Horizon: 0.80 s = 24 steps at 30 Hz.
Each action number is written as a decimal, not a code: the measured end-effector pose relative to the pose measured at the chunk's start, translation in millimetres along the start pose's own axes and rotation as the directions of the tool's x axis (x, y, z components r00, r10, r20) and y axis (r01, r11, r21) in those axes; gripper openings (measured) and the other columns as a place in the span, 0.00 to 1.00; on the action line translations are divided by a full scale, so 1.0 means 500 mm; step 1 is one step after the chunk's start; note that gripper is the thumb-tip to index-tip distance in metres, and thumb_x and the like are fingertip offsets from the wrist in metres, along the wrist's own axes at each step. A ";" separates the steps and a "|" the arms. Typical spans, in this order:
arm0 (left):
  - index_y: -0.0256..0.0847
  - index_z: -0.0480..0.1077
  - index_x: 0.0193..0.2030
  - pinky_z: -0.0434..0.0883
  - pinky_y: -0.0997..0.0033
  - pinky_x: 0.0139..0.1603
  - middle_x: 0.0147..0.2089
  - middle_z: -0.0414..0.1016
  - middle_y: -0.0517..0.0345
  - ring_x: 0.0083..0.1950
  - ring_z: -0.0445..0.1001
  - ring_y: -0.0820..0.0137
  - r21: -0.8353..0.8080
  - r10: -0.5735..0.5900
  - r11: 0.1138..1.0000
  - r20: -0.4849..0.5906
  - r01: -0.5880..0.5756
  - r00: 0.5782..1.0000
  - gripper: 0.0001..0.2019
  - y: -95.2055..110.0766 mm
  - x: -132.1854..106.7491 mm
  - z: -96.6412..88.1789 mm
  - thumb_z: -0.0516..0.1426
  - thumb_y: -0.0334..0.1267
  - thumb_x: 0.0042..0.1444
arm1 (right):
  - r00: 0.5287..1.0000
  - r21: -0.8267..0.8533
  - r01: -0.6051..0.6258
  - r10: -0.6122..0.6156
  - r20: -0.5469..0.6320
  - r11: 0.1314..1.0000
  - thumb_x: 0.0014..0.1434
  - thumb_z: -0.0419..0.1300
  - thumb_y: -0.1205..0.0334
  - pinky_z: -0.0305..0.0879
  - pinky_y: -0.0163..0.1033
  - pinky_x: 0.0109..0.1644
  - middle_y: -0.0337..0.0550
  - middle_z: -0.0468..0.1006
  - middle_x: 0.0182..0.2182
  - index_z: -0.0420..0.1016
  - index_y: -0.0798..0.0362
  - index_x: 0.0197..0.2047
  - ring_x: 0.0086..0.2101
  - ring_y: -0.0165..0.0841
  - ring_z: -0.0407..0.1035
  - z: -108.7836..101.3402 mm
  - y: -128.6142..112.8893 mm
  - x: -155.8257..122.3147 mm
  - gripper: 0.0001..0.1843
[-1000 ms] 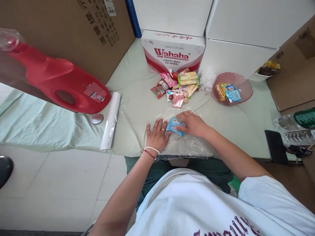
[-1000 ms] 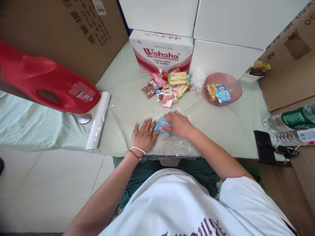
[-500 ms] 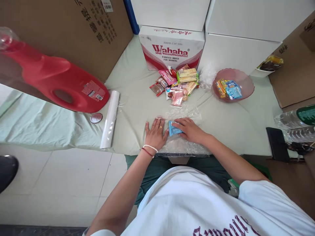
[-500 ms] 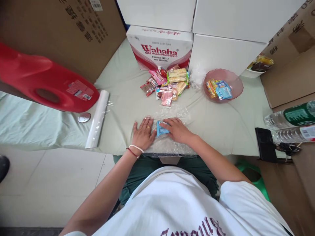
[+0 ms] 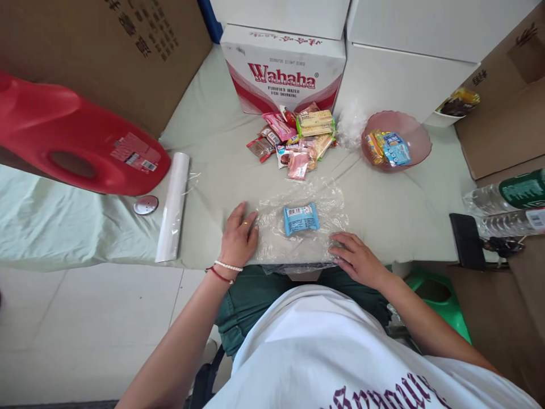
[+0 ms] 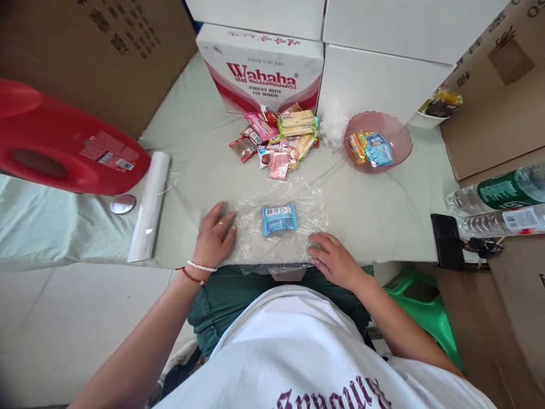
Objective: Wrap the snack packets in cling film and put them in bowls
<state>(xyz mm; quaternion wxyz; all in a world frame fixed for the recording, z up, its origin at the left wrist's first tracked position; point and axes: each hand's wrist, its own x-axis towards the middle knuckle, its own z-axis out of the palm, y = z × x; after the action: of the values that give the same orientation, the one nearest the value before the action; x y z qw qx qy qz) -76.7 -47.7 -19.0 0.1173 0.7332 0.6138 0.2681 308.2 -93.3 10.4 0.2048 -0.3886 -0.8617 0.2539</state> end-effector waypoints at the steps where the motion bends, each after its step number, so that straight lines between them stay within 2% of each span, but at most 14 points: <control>1: 0.40 0.74 0.62 0.61 0.42 0.76 0.77 0.58 0.39 0.78 0.58 0.52 0.021 0.016 1.000 -0.035 -0.016 0.999 0.21 0.003 0.000 0.001 0.54 0.41 0.65 | 1.000 0.026 -0.002 0.002 -0.023 1.000 0.71 0.56 0.61 0.69 0.65 0.63 0.52 0.75 0.61 0.79 0.42 0.57 0.61 0.47 0.68 -0.001 0.000 0.004 0.16; 4: 0.43 0.74 0.63 0.57 0.42 0.77 0.79 0.56 0.43 0.80 0.52 0.54 0.071 0.097 0.993 -0.067 -0.092 0.993 0.22 0.012 -0.001 -0.001 0.54 0.36 0.64 | 0.999 0.120 0.017 -0.012 -0.042 0.993 0.71 0.55 0.59 0.72 0.59 0.60 0.51 0.78 0.57 0.81 0.43 0.52 0.57 0.44 0.71 -0.027 -0.003 0.044 0.14; 8: 0.51 0.77 0.59 0.53 0.42 0.79 0.76 0.63 0.54 0.81 0.51 0.58 0.094 0.190 0.976 0.080 -0.197 0.979 0.26 0.015 0.003 -0.011 0.52 0.27 0.58 | 0.999 0.242 -0.046 0.045 0.012 0.969 0.71 0.55 0.56 0.74 0.49 0.55 0.50 0.82 0.49 0.81 0.48 0.51 0.48 0.39 0.76 -0.080 0.001 0.127 0.14; 11: 0.51 0.74 0.63 0.48 0.37 0.79 0.77 0.61 0.53 0.81 0.51 0.56 0.111 0.164 0.977 0.167 -0.183 0.972 0.31 0.007 0.008 -0.015 0.51 0.26 0.54 | 0.971 0.349 -0.238 0.214 0.105 0.906 0.67 0.58 0.53 0.74 0.41 0.44 0.45 0.83 0.40 0.82 0.51 0.49 0.37 0.35 0.77 -0.100 0.017 0.190 0.15; 14: 0.44 0.66 0.71 0.51 0.34 0.77 0.79 0.56 0.44 0.79 0.55 0.51 0.092 0.072 0.992 0.179 -0.089 0.981 0.36 -0.010 0.017 -0.013 0.52 0.30 0.53 | 0.885 0.500 -0.465 0.371 0.280 0.730 0.62 0.62 0.49 0.69 0.35 0.31 0.39 0.78 0.28 0.81 0.54 0.46 0.26 0.31 0.72 -0.101 0.034 0.244 0.17; 16: 0.40 0.63 0.73 0.55 0.35 0.76 0.79 0.54 0.40 0.78 0.56 0.49 0.049 0.037 0.998 0.134 -0.044 0.990 0.37 -0.020 0.025 -0.012 0.53 0.33 0.53 | 0.824 0.566 -0.565 0.444 0.351 0.600 0.60 0.65 0.49 0.66 0.32 0.26 0.37 0.76 0.24 0.80 0.54 0.42 0.23 0.28 0.70 -0.097 0.040 0.274 0.16; 19: 0.41 0.68 0.68 0.57 0.38 0.76 0.79 0.54 0.43 0.80 0.51 0.48 0.035 0.080 0.996 -0.051 -0.078 0.996 0.34 -0.018 0.029 -0.022 0.55 0.33 0.51 | 0.757 0.615 -0.631 0.548 0.355 0.473 0.58 0.67 0.53 0.61 0.29 0.22 0.37 0.77 0.26 0.78 0.54 0.37 0.20 0.26 0.69 -0.090 0.041 0.308 0.12; 21: 0.44 0.70 0.65 0.55 0.39 0.77 0.77 0.59 0.47 0.80 0.52 0.49 0.063 0.175 0.984 -0.156 -0.167 0.972 0.34 0.000 0.020 -0.035 0.56 0.31 0.48 | 0.726 0.625 -0.650 0.596 0.343 0.432 0.59 0.67 0.57 0.60 0.29 0.20 0.37 0.78 0.26 0.77 0.54 0.34 0.19 0.25 0.68 -0.088 0.039 0.325 0.09; 22: 0.47 0.71 0.64 0.53 0.38 0.77 0.75 0.62 0.49 0.79 0.53 0.50 0.071 0.241 0.970 -0.174 -0.231 0.955 0.33 0.013 0.012 -0.042 0.56 0.30 0.47 | 0.715 0.628 -0.656 0.612 0.338 0.419 0.59 0.67 0.59 0.59 0.29 0.19 0.37 0.78 0.25 0.77 0.54 0.34 0.19 0.26 0.69 -0.088 0.038 0.332 0.07; 24: 0.51 0.70 0.64 0.48 0.36 0.79 0.71 0.69 0.53 0.78 0.57 0.51 0.050 0.385 0.923 -0.124 -0.382 0.914 0.33 0.043 -0.007 -0.052 0.57 0.31 0.48 | 0.696 0.632 -0.665 0.636 0.334 0.396 0.60 0.66 0.62 0.59 0.30 0.19 0.38 0.78 0.25 0.77 0.54 0.33 0.18 0.26 0.69 -0.088 0.037 0.343 0.06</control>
<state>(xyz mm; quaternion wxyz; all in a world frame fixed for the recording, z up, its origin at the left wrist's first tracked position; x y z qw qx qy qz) -73.1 -59.7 12.3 0.0124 0.8214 0.4678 0.3260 237.6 62.0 60.6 0.2062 -0.5759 -0.4741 0.6333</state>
